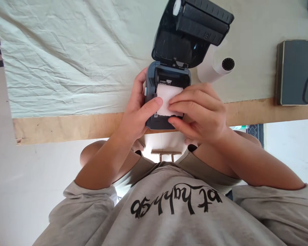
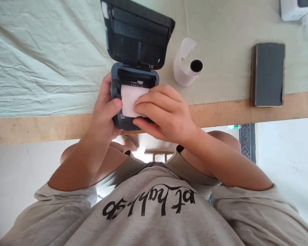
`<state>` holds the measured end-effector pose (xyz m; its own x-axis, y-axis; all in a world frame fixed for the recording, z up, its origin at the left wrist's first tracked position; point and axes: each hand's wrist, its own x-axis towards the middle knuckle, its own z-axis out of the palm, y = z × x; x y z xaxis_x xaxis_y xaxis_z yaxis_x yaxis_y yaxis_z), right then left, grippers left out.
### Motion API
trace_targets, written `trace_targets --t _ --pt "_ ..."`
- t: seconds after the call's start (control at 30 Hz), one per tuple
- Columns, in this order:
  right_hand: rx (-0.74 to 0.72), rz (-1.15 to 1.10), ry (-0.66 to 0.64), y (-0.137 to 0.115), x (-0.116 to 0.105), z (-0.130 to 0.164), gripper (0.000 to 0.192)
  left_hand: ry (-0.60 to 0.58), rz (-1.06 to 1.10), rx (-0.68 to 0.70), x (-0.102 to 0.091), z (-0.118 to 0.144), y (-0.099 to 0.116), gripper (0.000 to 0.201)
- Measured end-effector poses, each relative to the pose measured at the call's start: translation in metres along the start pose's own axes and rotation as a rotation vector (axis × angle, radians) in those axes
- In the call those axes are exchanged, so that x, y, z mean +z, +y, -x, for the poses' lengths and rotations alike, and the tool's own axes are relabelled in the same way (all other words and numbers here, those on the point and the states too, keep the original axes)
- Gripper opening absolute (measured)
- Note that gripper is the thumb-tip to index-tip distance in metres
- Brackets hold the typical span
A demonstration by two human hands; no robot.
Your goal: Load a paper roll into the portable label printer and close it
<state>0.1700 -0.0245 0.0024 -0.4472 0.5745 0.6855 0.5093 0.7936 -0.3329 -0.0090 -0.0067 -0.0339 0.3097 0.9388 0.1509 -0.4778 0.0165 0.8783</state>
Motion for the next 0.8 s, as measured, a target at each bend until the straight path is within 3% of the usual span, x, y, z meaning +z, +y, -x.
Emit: trace_targets --t 0.1,0.17,0.27,0.4,0.57,0.67,0.8 --pt "-0.021 -0.034 0.005 -0.002 -0.001 0.005 0.018 -0.029 -0.003 0.021 -0.005 0.0 -0.004 0.057" --pt "0.046 -0.019 0.086 -0.004 -0.001 0.007 0.016 -0.034 -0.015 -0.01 -0.004 0.002 -0.003 0.065" --pt "0.302 -0.053 0.161 -0.007 0.001 0.008 0.027 0.002 -0.043 -0.063 0.0 0.006 0.003 0.075" --pt "0.58 -0.267 0.049 -0.01 0.008 0.012 0.049 0.013 -0.064 -0.087 0.002 0.007 0.006 0.079" --pt "0.609 -0.416 0.035 -0.006 0.013 0.016 0.054 0.041 -0.056 -0.062 -0.001 0.004 0.004 0.072" --pt "0.63 -0.462 0.086 0.003 0.008 0.011 0.055 0.062 -0.158 -0.101 -0.003 0.004 0.003 0.087" --pt "0.576 -0.519 0.12 0.01 -0.005 -0.001 0.071 -0.035 -0.189 -0.087 -0.007 0.004 0.0 0.096"
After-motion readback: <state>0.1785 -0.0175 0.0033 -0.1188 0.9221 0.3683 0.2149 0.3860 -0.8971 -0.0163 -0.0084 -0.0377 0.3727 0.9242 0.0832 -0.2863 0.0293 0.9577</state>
